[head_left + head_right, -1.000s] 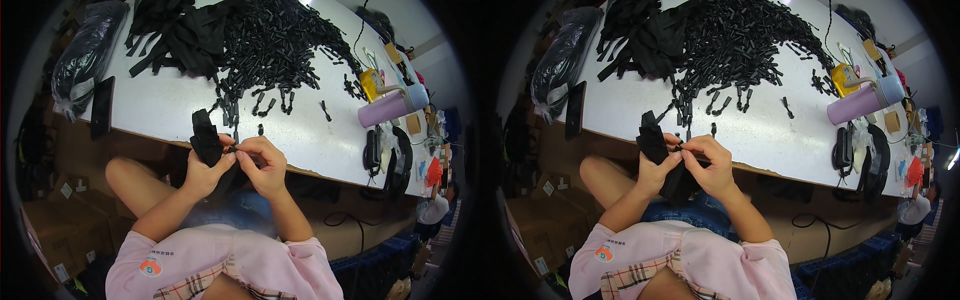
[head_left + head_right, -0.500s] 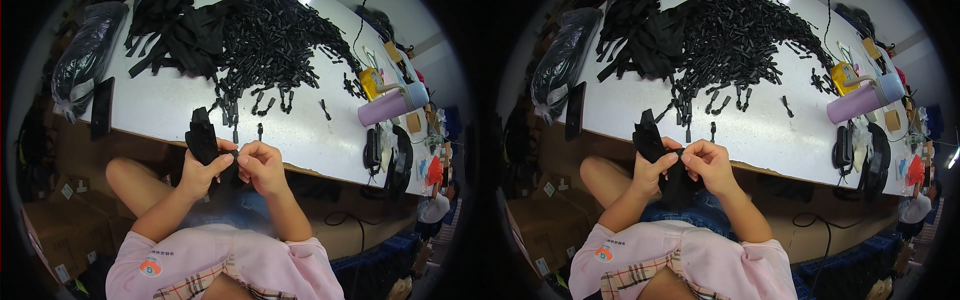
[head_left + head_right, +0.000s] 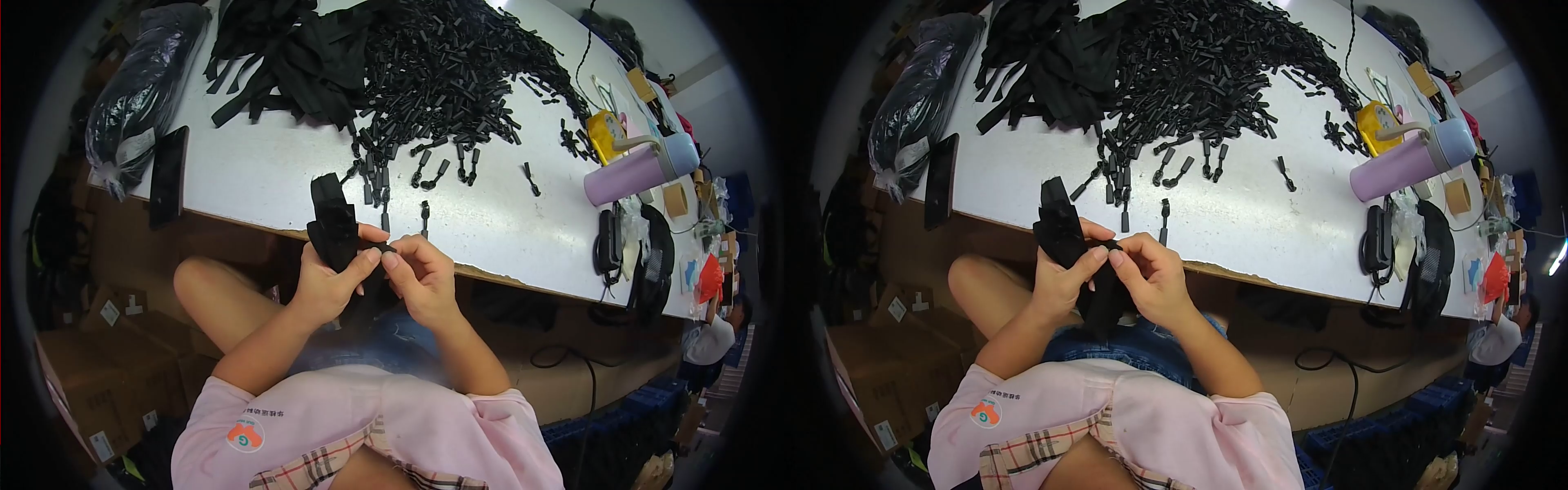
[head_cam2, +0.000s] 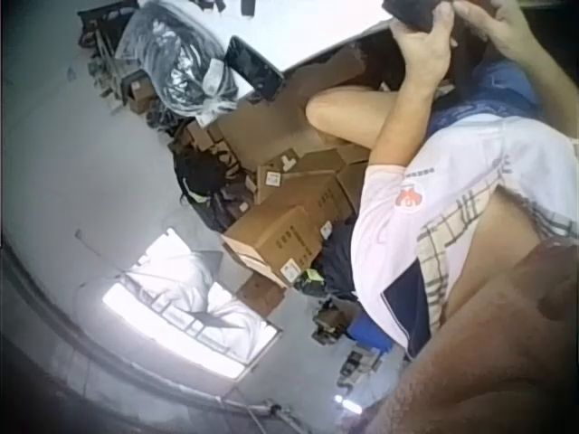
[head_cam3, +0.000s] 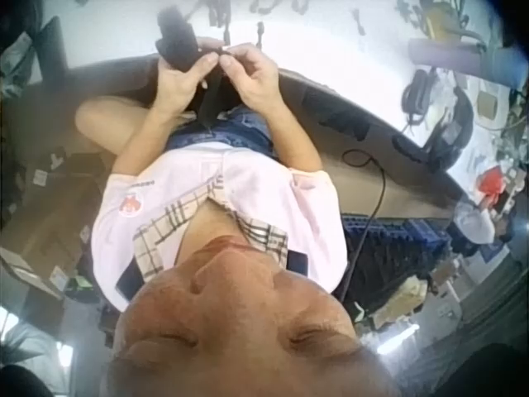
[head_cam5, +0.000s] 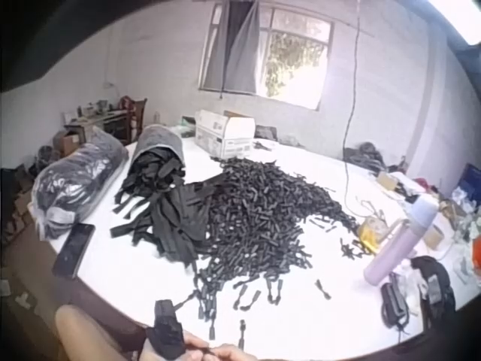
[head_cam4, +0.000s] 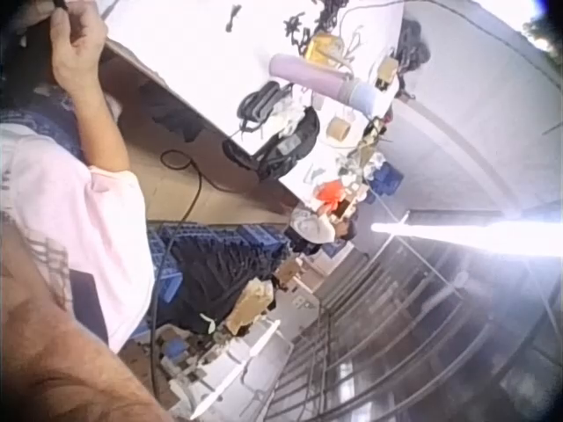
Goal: Attaching plastic buckles to fabric straps at a workstation.
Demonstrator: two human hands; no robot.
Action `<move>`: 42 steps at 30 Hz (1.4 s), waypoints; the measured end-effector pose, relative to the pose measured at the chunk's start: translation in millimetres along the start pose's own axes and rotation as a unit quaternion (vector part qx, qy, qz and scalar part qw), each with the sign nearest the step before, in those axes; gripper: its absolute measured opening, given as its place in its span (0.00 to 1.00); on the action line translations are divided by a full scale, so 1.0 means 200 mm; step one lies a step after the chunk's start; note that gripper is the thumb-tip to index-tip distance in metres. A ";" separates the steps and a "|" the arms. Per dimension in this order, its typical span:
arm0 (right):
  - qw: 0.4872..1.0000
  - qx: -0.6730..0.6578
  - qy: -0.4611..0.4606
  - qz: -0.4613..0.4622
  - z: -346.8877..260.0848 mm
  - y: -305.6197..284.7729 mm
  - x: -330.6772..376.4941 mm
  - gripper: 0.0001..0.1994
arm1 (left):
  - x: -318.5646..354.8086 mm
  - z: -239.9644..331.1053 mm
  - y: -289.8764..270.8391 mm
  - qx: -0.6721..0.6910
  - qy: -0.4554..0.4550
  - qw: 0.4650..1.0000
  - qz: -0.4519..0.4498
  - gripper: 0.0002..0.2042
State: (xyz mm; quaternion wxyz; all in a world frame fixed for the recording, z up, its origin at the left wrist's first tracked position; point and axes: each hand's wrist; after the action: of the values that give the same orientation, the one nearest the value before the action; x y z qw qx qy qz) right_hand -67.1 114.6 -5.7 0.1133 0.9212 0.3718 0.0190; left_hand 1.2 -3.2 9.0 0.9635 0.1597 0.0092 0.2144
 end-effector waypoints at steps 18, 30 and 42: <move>0.961 0.233 0.024 -0.145 -0.06 -0.08 -0.03 0.07 | 0.00 -0.01 0.00 0.046 -0.023 0.997 0.053 0.07; 0.900 0.349 -0.261 0.021 -0.08 0.01 -0.08 0.13 | -0.01 -0.03 -0.05 -0.029 -0.096 0.992 -0.072 0.08; 0.994 -0.074 0.010 0.074 -0.04 0.02 -0.03 0.10 | 0.02 -0.07 -0.05 -0.018 0.008 1.000 0.021 0.12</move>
State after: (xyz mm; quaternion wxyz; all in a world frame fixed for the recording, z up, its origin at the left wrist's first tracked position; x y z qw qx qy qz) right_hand -68.5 109.4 3.1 0.1759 0.9349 0.3014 0.0646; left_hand 7.0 -5.6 -6.6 0.9614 0.1404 0.0096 0.2363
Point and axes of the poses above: each hand's wrist, its own x-axis away from the middle knuckle, its own y-axis out of the palm, z = x × y, and after that the axes turned 5 degrees about x, right-handed
